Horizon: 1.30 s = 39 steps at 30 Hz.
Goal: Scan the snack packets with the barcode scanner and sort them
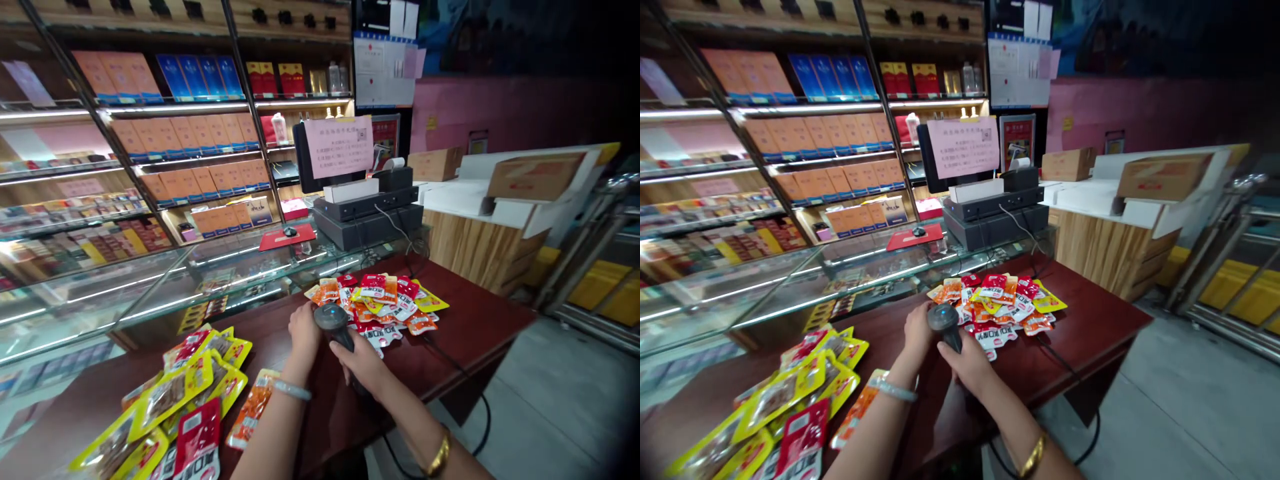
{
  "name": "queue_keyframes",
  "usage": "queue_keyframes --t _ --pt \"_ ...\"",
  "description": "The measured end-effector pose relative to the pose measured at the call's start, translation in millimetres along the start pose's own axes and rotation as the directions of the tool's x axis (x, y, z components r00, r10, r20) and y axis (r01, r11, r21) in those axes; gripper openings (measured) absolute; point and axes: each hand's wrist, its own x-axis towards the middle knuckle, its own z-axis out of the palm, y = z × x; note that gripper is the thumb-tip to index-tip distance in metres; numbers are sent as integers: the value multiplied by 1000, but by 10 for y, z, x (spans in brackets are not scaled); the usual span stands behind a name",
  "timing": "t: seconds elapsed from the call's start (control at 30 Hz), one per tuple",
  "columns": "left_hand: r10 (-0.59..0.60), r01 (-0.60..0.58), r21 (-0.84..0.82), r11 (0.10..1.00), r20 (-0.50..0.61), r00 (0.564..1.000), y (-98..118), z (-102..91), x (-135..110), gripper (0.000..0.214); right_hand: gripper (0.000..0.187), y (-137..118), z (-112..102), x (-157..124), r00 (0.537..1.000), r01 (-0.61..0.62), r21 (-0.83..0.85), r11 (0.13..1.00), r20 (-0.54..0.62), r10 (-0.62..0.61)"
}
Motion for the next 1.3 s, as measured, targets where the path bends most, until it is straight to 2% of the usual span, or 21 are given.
queue_keyframes --t 0.13,0.23,0.37,0.5,0.63,0.77,0.9,1.03,1.17,1.23,1.3 --pt "-22 23 123 992 -10 1000 349 135 463 42 45 -58 -220 217 997 -2 45 999 -81 6" --pt "-60 63 145 987 -21 998 450 272 680 38 44 -57 -325 325 993 4 63 998 -117 3" --pt "-91 92 144 985 -16 996 444 394 769 35 42 -16 -418 368 992 -5 103 995 -128 18" --pt "-99 97 70 993 30 995 366 388 690 37 40 -18 -458 332 991 -16 150 989 -129 36" --pt "-139 155 -215 964 89 986 193 331 473 35 40 -84 -431 251 991 14 156 988 -131 6" --pt "-123 125 -459 880 35 992 -67 262 164 26 38 -180 -293 141 992 50 154 987 -123 -31" --pt "-154 107 -598 794 -27 988 -323 163 -110 27 45 -252 -59 13 996 73 165 984 -70 -62" --pt "-171 88 -628 774 -73 983 -529 82 -285 30 47 -249 166 -97 997 74 182 980 22 -79" --pt "-241 137 -628 766 -83 967 -824 -48 -448 36 46 -214 329 -156 994 73 134 988 69 -83" --pt "-330 184 -565 804 -168 929 -1035 -180 -543 40 43 -197 389 -170 991 62 78 995 112 -71" --pt "-380 226 -414 882 -338 861 -1228 -331 -614 49 39 -177 435 -170 982 46 30 998 183 -51"
